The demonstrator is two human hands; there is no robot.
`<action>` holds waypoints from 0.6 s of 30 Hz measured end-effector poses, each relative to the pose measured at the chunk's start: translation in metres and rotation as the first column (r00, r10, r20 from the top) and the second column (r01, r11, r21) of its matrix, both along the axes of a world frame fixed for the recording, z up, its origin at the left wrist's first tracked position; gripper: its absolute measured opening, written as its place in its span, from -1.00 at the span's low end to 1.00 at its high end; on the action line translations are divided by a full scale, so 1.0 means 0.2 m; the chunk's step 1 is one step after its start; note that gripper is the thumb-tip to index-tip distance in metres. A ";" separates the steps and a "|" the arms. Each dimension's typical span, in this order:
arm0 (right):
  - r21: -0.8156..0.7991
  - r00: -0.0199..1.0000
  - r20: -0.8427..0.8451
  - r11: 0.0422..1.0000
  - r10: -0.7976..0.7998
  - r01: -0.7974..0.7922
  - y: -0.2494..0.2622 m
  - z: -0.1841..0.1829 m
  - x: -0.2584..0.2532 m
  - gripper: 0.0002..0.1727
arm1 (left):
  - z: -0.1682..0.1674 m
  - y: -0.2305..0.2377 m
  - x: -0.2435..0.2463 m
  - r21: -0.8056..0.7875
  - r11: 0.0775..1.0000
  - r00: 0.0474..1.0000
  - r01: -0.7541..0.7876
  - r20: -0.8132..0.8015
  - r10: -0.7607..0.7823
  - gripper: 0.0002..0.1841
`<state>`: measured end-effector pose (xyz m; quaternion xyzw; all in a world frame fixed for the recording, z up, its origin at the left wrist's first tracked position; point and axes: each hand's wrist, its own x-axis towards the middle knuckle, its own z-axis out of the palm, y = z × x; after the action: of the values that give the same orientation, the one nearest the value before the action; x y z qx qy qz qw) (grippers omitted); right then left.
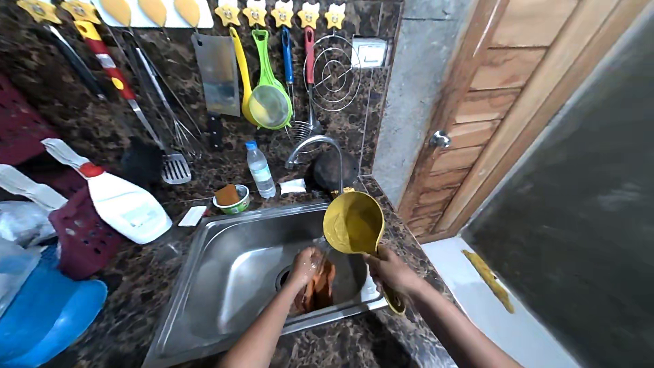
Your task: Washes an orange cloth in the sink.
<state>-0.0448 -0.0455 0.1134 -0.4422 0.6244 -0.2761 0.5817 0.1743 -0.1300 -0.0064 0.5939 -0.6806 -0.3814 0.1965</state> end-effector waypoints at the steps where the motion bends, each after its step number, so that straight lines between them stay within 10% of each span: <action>1: 0.017 0.994 0.091 0.998 -0.062 0.061 0.00 0.00 -0.02 -0.81 | 0.01 -0.01 0.00 0.000 1.000 1.000 0.018 0.011 -0.018 -0.71; 18: 0.210 0.800 0.455 0.920 -0.391 0.330 0.00 -0.11 -0.35 -0.69 | -0.27 -0.15 0.02 0.258 0.966 0.947 0.021 0.303 -0.102 -0.50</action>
<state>-0.1147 -0.0459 0.0910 -0.1953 0.5453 -0.4460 0.6824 0.1785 -0.1597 -0.0605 0.6454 -0.6676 -0.3712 -0.0032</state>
